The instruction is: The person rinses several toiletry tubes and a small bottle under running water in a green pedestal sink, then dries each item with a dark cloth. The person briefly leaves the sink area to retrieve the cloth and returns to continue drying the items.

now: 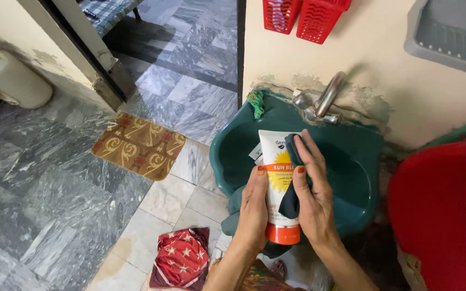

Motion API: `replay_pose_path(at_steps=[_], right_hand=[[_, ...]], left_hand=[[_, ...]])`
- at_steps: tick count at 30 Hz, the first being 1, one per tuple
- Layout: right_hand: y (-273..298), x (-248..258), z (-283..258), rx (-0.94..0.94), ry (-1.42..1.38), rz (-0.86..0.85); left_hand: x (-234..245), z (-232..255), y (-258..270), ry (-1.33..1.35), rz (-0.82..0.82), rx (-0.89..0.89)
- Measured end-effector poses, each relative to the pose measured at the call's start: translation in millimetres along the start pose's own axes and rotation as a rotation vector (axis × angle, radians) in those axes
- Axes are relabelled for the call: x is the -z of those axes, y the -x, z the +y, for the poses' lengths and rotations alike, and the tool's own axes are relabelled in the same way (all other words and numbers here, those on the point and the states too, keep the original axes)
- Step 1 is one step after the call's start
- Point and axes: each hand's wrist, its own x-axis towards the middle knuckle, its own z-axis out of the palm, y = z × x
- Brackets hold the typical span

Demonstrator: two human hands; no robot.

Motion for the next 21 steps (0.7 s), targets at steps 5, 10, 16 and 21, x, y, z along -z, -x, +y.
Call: replay_pose_path(at_steps=[5, 10, 16, 21], right_hand=[[3.6, 3.2, 4.4, -0.018, -0.062, 0.041], [7.8, 4.8, 11.2, -0.236, -0.358, 0.080], [16.1, 13.3, 16.7, -0.395, -0.404, 0.045], [17.7, 16.7, 17.7, -0.555, -0.339, 0.016]], left_hand=[[-9.3, -9.7, -3.8, -0.081, -0.011, 0.028], [-8.9, -25.7, -14.5, -0.043, 0.062, 0.021], [-13.1, -32.3, -30.0, -0.264, 0.187, -0.100], [-18.6, -26.2, -37.0, -0.644, 0.158, -0.341]])
